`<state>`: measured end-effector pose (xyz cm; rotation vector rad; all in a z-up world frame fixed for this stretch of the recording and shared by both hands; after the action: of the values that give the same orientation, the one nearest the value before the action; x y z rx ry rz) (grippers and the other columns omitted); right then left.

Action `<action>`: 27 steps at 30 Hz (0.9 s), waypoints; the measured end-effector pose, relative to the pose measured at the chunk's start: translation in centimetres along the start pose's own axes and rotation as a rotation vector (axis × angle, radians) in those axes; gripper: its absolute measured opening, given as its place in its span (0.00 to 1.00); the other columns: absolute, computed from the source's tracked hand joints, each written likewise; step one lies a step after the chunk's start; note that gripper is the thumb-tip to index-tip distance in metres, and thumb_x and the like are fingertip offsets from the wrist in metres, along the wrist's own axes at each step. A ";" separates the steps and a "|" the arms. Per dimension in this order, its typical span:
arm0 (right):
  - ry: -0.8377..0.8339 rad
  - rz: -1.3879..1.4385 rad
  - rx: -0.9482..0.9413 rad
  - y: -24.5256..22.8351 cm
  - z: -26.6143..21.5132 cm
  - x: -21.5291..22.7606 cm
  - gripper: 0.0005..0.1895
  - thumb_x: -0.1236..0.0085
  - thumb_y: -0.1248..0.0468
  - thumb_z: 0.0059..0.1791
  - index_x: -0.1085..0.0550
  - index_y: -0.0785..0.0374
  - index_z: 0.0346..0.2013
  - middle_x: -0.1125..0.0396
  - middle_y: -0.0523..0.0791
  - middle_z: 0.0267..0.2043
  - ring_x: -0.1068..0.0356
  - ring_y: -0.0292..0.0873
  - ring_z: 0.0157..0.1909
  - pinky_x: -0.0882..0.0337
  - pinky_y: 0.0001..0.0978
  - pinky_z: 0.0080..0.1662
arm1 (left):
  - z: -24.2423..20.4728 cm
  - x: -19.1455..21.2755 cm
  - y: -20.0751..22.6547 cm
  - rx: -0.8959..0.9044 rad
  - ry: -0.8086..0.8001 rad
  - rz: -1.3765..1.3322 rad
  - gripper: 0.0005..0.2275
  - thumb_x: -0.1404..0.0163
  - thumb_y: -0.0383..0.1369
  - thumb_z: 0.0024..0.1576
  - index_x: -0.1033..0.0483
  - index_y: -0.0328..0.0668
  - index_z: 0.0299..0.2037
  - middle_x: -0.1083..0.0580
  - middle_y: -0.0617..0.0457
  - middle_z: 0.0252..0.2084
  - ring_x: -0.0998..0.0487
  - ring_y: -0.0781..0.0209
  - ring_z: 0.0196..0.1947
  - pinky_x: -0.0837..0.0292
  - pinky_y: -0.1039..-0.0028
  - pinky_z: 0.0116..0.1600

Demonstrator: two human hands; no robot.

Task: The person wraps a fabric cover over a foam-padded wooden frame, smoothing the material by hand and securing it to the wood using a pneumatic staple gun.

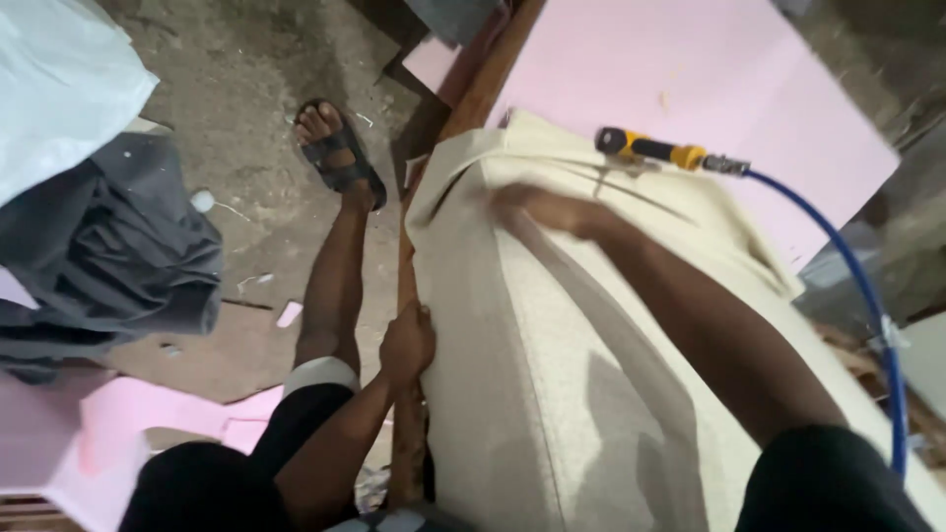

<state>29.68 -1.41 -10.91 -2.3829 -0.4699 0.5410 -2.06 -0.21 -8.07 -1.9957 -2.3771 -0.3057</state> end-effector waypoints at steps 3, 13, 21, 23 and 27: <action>0.650 -0.234 -0.413 12.2 -6.0 7.2 0.30 0.52 0.47 0.59 0.36 0.60 0.71 0.40 0.56 0.68 0.44 0.59 0.68 0.45 0.57 0.66 | -1.5 -0.4 0.1 0.015 -0.084 -0.034 0.20 0.65 0.40 0.65 0.31 0.35 0.59 0.22 0.30 0.41 0.20 0.35 0.41 0.27 0.53 0.51; 0.276 -0.875 -1.118 22.6 -9.8 11.3 0.37 0.37 0.51 0.44 0.34 0.61 0.65 0.31 0.58 0.59 0.33 0.61 0.62 0.33 0.60 0.60 | -1.9 0.8 1.2 0.019 -0.043 -0.007 0.16 0.65 0.42 0.67 0.27 0.41 0.47 0.21 0.38 0.35 0.20 0.39 0.37 0.28 0.52 0.46; 0.226 -0.441 -0.904 -2.9 -1.8 11.8 0.26 0.34 0.51 0.46 0.21 0.68 0.49 0.25 0.55 0.36 0.26 0.49 0.32 0.25 0.44 0.38 | -2.9 1.9 1.3 -0.011 -0.076 -0.241 0.16 0.65 0.40 0.68 0.28 0.37 0.40 0.22 0.36 0.32 0.20 0.36 0.35 0.28 0.49 0.46; 0.043 -0.304 -0.815 -10.2 1.1 9.8 0.22 0.37 0.55 0.48 0.23 0.65 0.52 0.26 0.50 0.31 0.30 0.43 0.27 0.27 0.38 0.33 | -3.2 2.6 0.9 0.006 -0.081 -0.170 0.14 0.63 0.40 0.66 0.28 0.40 0.46 0.22 0.35 0.35 0.21 0.33 0.37 0.29 0.46 0.47; -0.302 -0.554 -0.753 -15.7 9.8 3.3 0.21 0.38 0.55 0.49 0.22 0.68 0.49 0.25 0.49 0.29 0.27 0.42 0.26 0.25 0.36 0.31 | -2.5 2.4 1.3 -0.122 -0.078 -0.295 0.15 0.64 0.39 0.67 0.27 0.36 0.43 0.22 0.35 0.36 0.21 0.33 0.38 0.30 0.46 0.47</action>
<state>24.67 16.59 -8.44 -2.6609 -1.6506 0.5177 -1.51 1.96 -5.10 -1.7246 -2.7678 -0.3954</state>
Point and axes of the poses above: each hand's wrist, its own z-axis towards the middle knuckle, its own x-axis out of the back of the hand, y = z × x, the point moved 5 cm from there along z, towards the middle knuckle
